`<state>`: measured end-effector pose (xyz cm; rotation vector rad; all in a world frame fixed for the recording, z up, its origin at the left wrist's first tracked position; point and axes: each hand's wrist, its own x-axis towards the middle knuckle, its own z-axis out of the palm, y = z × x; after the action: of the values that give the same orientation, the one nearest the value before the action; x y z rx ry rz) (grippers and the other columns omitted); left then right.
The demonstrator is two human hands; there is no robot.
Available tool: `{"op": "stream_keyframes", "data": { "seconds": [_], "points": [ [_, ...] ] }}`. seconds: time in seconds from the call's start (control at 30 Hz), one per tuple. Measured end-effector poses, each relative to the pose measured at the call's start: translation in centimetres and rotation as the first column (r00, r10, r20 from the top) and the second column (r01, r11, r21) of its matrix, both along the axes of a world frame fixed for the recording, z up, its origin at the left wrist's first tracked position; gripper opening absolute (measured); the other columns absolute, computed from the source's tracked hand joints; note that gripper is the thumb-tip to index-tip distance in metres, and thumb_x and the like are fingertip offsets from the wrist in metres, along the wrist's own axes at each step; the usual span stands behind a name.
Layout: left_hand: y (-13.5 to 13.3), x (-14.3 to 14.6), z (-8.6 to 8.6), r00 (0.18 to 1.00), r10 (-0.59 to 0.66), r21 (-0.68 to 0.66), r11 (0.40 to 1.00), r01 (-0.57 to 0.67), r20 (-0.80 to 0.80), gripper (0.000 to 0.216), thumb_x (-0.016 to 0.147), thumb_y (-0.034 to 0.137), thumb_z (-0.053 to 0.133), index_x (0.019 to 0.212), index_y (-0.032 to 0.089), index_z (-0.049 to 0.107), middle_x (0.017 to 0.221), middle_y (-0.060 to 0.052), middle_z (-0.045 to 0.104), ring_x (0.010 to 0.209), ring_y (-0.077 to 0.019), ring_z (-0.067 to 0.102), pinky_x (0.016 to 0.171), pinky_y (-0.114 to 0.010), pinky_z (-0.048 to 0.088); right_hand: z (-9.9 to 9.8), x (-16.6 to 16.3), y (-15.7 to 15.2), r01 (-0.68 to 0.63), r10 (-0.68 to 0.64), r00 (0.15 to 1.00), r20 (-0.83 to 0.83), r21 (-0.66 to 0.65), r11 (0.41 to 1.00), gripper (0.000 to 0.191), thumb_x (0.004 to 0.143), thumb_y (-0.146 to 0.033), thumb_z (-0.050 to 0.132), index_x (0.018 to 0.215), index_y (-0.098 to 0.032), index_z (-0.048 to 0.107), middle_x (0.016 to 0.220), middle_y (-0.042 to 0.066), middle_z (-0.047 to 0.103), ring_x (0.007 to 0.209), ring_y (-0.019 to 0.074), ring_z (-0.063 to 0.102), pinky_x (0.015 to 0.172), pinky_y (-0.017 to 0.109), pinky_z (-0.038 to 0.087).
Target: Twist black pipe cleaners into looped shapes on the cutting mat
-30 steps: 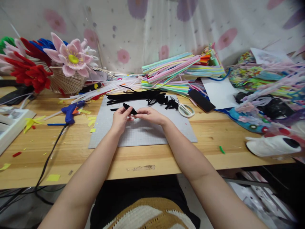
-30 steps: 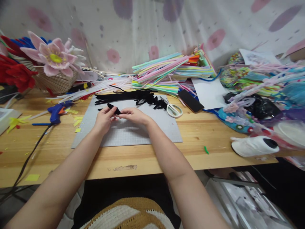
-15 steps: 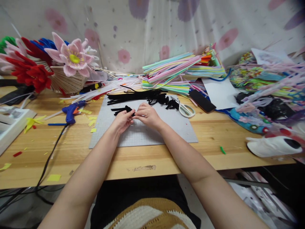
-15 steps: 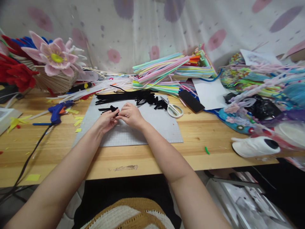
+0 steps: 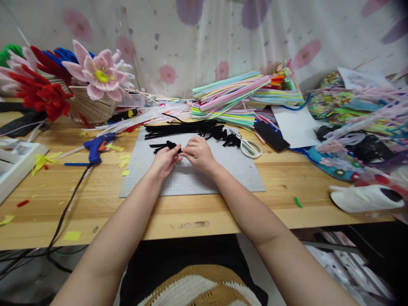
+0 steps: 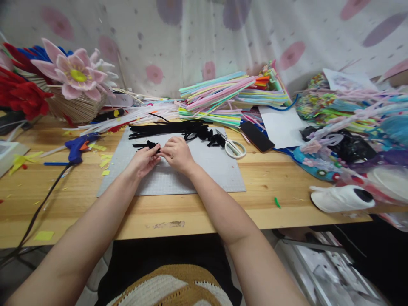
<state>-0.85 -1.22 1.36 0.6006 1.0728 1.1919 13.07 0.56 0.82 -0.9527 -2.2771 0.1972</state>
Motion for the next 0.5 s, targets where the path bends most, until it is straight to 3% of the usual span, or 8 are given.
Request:
{"op": "stream_keyframes", "data": {
  "seconds": [0.07, 0.2, 0.33, 0.5],
  "points": [
    [0.0, -0.2, 0.0, 0.999, -0.030, 0.008, 1.000, 0.031, -0.027, 0.020, 0.068, 0.025, 0.072, 0.068, 0.011, 0.057, 0.051, 0.002, 0.054, 0.040, -0.0034, 0.046, 0.044, -0.016, 0.046, -0.4, 0.3, 0.6, -0.074, 0.072, 0.997, -0.022, -0.112, 0.991, 0.025, 0.083, -0.035, 0.054, 0.071, -0.018, 0.068, 0.073, 0.006, 0.063, 0.080, 0.0175, 0.049, 0.080, 0.033, 0.034],
    [0.4, -1.0, -0.4, 0.990, -0.030, 0.100, 0.994, 0.044, -0.137, 0.026, 0.066, 0.034, 0.072, 0.066, 0.012, 0.057, 0.052, 0.000, 0.058, 0.042, -0.0068, 0.053, 0.041, -0.017, 0.044, -1.2, 0.7, 1.6, -0.238, 0.204, 0.970, -0.135, -0.324, 0.916, 0.017, 0.078, -0.032, 0.060, 0.074, -0.017, 0.068, 0.075, 0.003, 0.063, 0.077, 0.0150, 0.052, 0.078, 0.029, 0.038],
    [0.7, -1.3, -1.1, 0.967, -0.008, 0.181, 0.982, 0.055, -0.253, 0.034, 0.058, 0.031, 0.077, 0.053, 0.014, 0.048, 0.042, 0.002, 0.052, 0.036, -0.0062, 0.049, 0.036, -0.014, 0.035, -1.3, 0.8, 1.4, -0.309, 0.255, 0.948, -0.192, -0.351, 0.884, 0.014, 0.076, -0.029, 0.063, 0.068, -0.018, 0.067, 0.071, 0.002, 0.062, 0.077, 0.0150, 0.052, 0.081, 0.030, 0.038],
    [0.7, -1.3, -1.2, 0.966, -0.038, 0.178, 0.980, 0.085, -0.256, 0.037, 0.054, 0.035, 0.079, 0.054, 0.015, 0.047, 0.043, 0.003, 0.052, 0.036, -0.0071, 0.050, 0.036, -0.016, 0.035, -1.1, 0.7, 1.1, -0.322, 0.274, 0.943, -0.187, -0.323, 0.890, 0.015, 0.077, -0.027, 0.062, 0.066, -0.018, 0.067, 0.068, 0.002, 0.061, 0.077, 0.0147, 0.051, 0.079, 0.029, 0.038]
  ]
}}
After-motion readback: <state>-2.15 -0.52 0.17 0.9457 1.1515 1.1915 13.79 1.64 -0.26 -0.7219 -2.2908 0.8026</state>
